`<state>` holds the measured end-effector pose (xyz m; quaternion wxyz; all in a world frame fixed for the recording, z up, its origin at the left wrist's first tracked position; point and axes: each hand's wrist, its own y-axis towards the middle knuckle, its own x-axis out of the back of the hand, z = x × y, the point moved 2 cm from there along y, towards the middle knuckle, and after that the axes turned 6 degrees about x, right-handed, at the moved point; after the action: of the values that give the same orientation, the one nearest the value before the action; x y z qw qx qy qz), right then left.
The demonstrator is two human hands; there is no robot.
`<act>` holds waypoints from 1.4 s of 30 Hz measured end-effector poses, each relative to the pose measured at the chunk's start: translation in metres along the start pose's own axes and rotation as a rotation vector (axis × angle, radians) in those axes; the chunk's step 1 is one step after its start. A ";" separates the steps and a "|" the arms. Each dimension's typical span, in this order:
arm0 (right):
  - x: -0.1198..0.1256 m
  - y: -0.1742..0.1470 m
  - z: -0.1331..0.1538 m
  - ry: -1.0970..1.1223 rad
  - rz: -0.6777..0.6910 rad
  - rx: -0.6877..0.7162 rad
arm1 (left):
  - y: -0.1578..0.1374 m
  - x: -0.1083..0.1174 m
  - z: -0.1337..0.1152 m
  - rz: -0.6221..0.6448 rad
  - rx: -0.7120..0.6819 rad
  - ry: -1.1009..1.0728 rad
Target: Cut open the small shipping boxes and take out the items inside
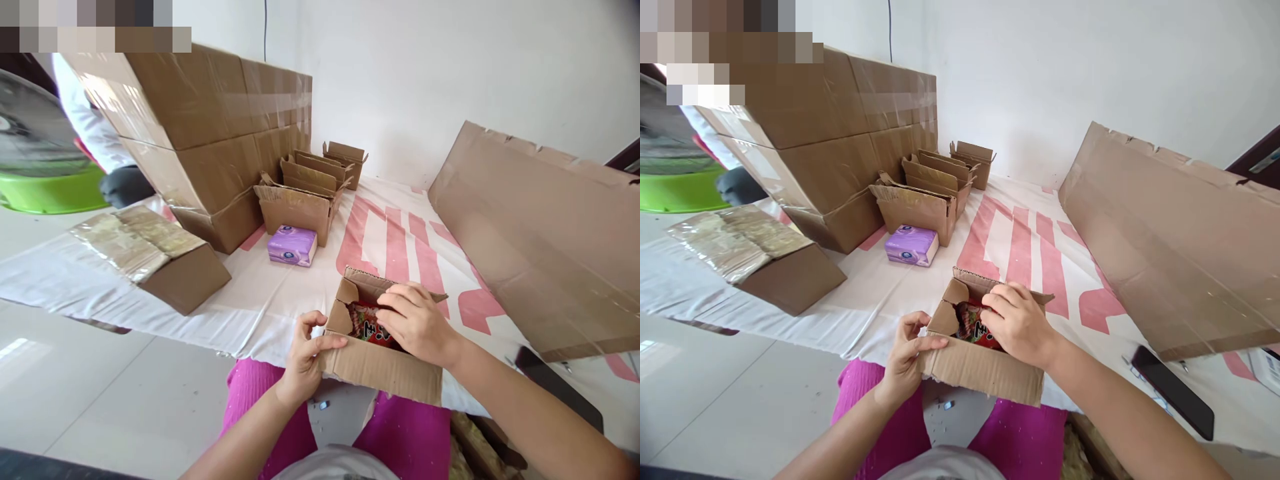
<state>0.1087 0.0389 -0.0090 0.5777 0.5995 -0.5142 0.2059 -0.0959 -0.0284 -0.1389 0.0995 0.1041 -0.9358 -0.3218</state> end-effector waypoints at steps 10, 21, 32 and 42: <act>-0.008 -0.018 -0.028 -0.110 0.047 -0.214 | -0.003 0.001 -0.002 0.037 -0.002 0.033; -0.047 -0.025 -0.013 0.023 0.711 -0.284 | -0.003 -0.001 0.000 0.027 0.027 0.059; 0.014 -0.027 -0.020 0.230 -0.277 -0.399 | 0.001 0.010 -0.011 -0.062 0.059 0.125; 0.019 -0.125 -0.039 0.288 -0.656 -1.058 | 0.039 0.096 0.015 -0.685 0.557 -0.359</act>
<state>0.2361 0.0419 -0.0433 0.8919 0.3258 -0.2533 -0.1851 -0.1968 -0.0151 -0.1147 -0.2075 0.3721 -0.9006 -0.0860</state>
